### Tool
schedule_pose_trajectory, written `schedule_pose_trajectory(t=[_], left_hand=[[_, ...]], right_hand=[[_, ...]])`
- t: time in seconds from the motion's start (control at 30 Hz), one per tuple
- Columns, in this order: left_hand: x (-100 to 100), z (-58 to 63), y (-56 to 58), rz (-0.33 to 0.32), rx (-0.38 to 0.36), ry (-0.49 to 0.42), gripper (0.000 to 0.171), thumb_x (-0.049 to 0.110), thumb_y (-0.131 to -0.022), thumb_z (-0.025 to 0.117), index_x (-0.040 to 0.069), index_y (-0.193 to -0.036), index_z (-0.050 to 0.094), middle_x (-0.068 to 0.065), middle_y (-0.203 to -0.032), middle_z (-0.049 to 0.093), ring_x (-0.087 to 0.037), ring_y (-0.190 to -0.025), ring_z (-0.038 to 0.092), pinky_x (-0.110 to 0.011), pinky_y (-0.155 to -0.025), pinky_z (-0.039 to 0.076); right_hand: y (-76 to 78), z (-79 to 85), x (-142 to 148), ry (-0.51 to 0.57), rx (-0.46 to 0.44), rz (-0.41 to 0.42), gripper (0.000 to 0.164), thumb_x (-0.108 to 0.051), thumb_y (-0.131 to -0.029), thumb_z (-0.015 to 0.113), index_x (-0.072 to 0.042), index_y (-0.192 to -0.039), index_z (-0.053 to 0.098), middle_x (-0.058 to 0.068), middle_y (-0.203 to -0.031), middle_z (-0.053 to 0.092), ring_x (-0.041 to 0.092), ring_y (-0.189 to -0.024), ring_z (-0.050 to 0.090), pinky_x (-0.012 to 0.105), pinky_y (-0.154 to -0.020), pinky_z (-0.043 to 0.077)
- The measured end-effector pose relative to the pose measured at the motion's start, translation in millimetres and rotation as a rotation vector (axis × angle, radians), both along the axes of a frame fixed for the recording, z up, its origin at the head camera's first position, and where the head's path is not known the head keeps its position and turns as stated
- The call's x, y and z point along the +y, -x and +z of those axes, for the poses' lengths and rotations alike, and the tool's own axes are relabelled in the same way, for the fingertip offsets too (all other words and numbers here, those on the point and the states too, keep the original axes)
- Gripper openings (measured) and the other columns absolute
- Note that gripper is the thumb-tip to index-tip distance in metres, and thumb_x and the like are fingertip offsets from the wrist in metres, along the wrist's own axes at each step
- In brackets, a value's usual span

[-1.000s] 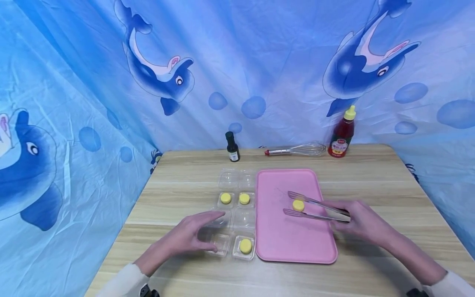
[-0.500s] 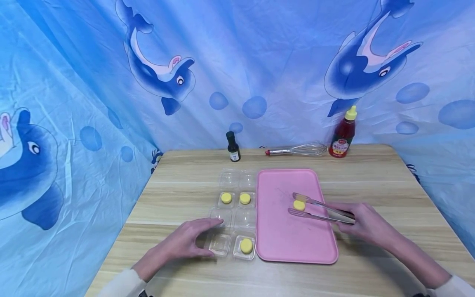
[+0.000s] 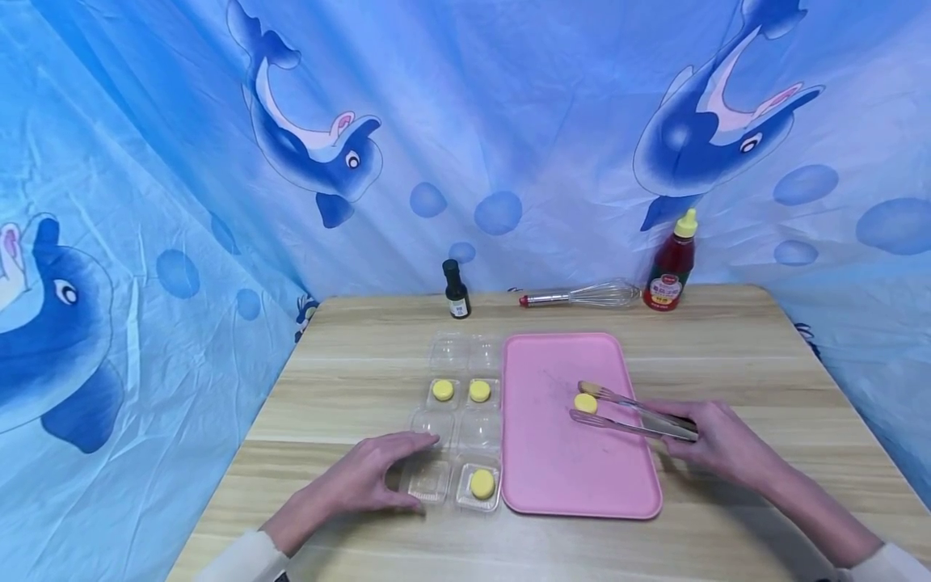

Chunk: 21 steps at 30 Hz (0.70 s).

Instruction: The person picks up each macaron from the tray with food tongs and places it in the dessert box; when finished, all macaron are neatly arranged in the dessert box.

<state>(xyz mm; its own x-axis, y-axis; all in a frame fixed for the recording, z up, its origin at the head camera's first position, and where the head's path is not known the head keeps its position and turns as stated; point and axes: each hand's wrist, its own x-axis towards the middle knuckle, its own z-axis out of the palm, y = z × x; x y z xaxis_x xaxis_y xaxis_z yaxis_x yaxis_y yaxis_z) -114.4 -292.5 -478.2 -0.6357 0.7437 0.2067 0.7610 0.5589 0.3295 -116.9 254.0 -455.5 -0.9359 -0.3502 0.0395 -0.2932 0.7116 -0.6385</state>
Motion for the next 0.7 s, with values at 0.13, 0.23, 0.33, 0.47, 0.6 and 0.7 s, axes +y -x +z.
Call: schedule_pose_trajectory(t=[0.13,0.23,0.33,0.47,0.6,0.7], left_hand=[[0.6,0.4,-0.3,0.006,-0.002,-0.002,0.093,0.057,-0.076,0.092,0.013,-0.151,0.059,0.000,-0.147,0.065,-0.023,-0.131,0.064,-0.045,-0.108,0.055],[0.9,0.4,0.0,0.006,0.000,-0.001,0.092,0.057,-0.076,0.092,0.013,-0.151,0.060,0.000,-0.146,0.065,-0.022,-0.131,0.064,-0.045,-0.108,0.056],[1.0,0.2,0.8,0.001,0.007,-0.001,0.091,0.057,-0.076,0.092,0.012,-0.150,0.060,-0.001,-0.145,0.066,-0.022,-0.130,0.065,-0.045,-0.107,0.056],[1.2,-0.6,1.5,-0.007,0.019,-0.001,0.090,0.057,-0.077,0.091,0.011,-0.149,0.061,-0.001,-0.144,0.067,-0.023,-0.129,0.066,-0.046,-0.106,0.057],[1.5,-0.6,1.2,-0.003,0.015,0.001,0.089,0.056,-0.078,0.091,0.012,-0.148,0.062,-0.002,-0.144,0.067,-0.024,-0.129,0.066,-0.046,-0.106,0.057],[1.8,-0.5,0.6,0.001,0.009,0.005,0.089,0.056,-0.077,0.091,0.012,-0.149,0.062,-0.003,-0.144,0.067,-0.025,-0.129,0.066,-0.047,-0.107,0.056]], right_hand=[[0.5,-1.2,0.8,0.007,-0.014,0.000,0.055,0.001,-0.084,0.084,-0.009,-0.137,0.073,0.005,-0.106,0.076,0.010,-0.065,0.053,0.025,-0.047,0.046],[1.2,-2.8,1.1,0.005,-0.017,-0.002,0.054,0.001,-0.085,0.084,-0.009,-0.136,0.073,0.004,-0.106,0.075,0.010,-0.067,0.053,0.025,-0.048,0.046],[1.8,-5.0,0.9,0.004,-0.008,-0.003,0.052,0.001,-0.085,0.083,-0.008,-0.135,0.074,0.005,-0.108,0.076,0.010,-0.070,0.055,0.024,-0.051,0.047],[2.4,-7.7,0.8,-0.004,0.021,-0.004,0.050,0.002,-0.084,0.084,-0.006,-0.132,0.075,0.011,-0.115,0.077,0.010,-0.077,0.059,0.022,-0.058,0.049],[2.8,-9.1,1.1,-0.005,0.007,-0.009,0.049,0.000,-0.085,0.085,-0.006,-0.132,0.075,0.014,-0.119,0.077,0.012,-0.080,0.060,0.023,-0.059,0.050],[2.6,-9.4,0.8,0.002,-0.021,-0.014,0.050,-0.002,-0.085,0.086,-0.005,-0.133,0.074,0.015,-0.120,0.076,0.014,-0.079,0.060,0.023,-0.056,0.050]])
